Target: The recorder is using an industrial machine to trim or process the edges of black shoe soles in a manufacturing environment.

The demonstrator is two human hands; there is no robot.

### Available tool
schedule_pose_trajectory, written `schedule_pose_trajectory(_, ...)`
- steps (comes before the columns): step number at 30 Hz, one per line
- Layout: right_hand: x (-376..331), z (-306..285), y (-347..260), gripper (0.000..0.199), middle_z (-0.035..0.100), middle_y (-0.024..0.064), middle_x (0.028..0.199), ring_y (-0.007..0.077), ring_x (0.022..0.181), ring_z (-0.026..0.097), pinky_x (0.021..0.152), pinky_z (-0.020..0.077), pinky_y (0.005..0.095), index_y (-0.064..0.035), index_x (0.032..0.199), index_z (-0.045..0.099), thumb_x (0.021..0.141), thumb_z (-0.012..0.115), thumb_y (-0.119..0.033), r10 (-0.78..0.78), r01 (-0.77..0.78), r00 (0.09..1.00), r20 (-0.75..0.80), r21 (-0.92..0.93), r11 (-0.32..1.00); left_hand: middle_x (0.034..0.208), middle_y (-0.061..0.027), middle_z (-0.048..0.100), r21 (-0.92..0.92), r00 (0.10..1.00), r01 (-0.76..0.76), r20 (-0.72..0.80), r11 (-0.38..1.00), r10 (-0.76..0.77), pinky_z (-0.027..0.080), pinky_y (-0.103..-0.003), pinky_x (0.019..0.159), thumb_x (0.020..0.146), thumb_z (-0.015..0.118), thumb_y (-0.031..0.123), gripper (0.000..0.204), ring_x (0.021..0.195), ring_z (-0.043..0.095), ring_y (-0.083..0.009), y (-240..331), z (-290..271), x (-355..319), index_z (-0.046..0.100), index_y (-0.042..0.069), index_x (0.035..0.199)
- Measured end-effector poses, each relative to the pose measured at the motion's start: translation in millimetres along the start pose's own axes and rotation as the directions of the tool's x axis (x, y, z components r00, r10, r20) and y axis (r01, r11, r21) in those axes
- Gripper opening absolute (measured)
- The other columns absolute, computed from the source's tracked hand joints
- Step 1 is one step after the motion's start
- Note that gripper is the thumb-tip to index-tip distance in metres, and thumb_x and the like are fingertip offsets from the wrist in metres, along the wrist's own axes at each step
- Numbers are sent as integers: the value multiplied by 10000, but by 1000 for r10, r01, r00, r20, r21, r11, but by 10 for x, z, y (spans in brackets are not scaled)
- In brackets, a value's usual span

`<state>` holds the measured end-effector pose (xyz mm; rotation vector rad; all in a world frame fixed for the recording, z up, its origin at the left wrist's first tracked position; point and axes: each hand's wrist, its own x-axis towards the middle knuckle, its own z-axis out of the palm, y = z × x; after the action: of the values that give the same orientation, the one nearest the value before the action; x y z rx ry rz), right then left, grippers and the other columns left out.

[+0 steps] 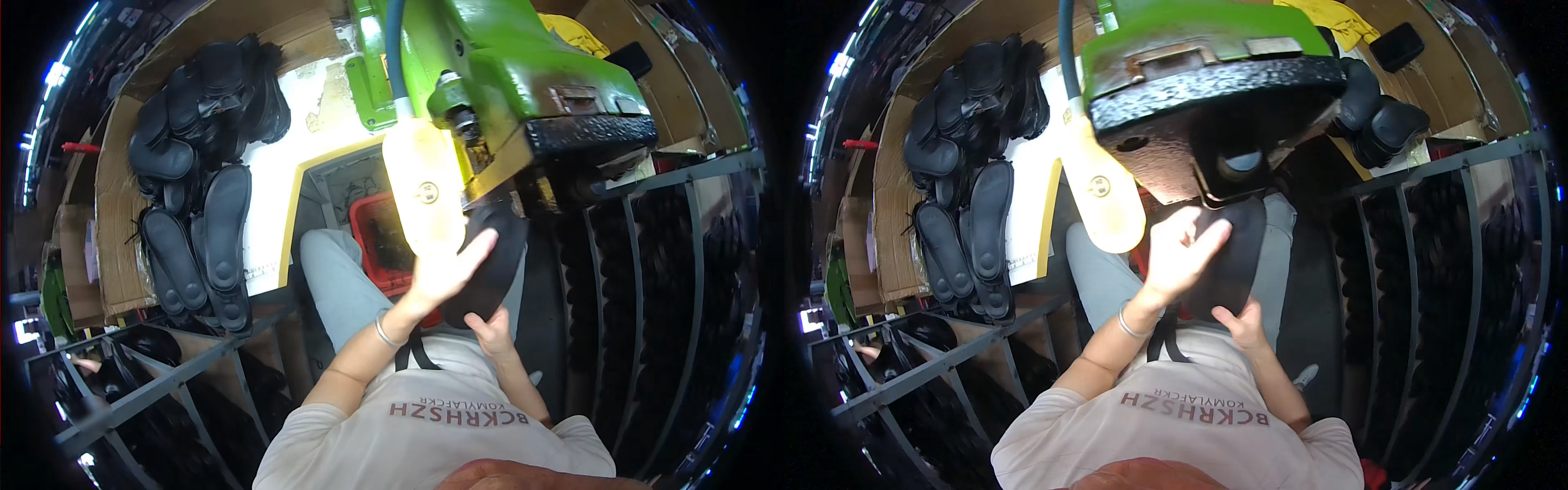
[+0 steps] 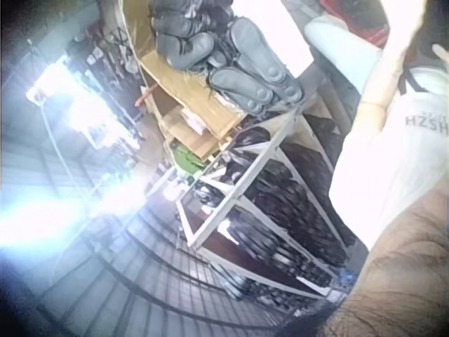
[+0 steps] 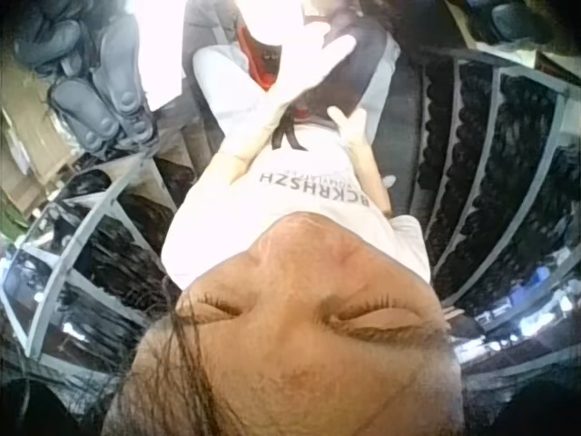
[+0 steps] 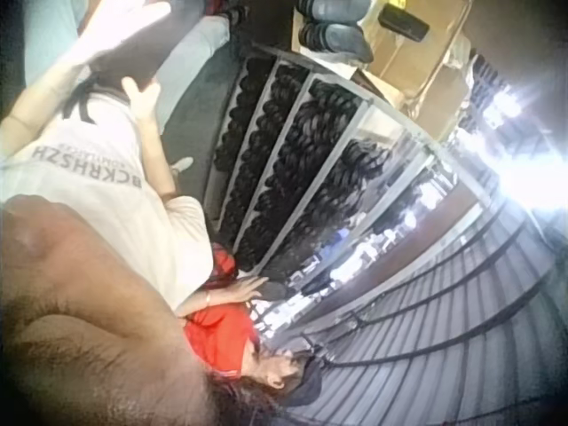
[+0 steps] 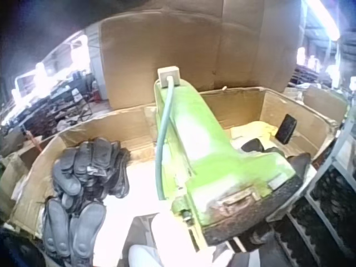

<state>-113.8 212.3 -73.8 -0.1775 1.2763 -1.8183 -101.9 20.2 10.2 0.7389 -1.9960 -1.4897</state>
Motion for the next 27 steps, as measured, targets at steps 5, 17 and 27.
schedule_pose_trajectory(5,19,-6,-235,443,605,94,1082,179,1009,567,906,438,317,44,1133,544,722,705,3,-1,6,998,65,-69,998,623,37,535,14,994,-53,-90,999,54,315,-189,451,788,681,19,84,532,414,-5,-146,-47,-10,604,16,756)
schedule_pose_trajectory(17,691,-431,-1491,348,607,123,961,212,876,612,824,496,306,24,1080,523,747,623,-3,-322,343,921,-218,64,937,771,-1,598,27,995,-46,-90,999,49,419,-186,587,804,647,-6,120,652,515,-36,-180,-18,-159,582,-5,905)
schedule_pose_trajectory(27,1317,70,-1415,401,602,91,969,167,877,602,813,489,276,21,1156,503,772,621,26,-288,294,956,-61,203,934,933,-109,668,-369,999,-8,-32,929,-5,501,-273,752,774,654,13,277,821,633,-147,-121,-739,-20,607,-55,1038)
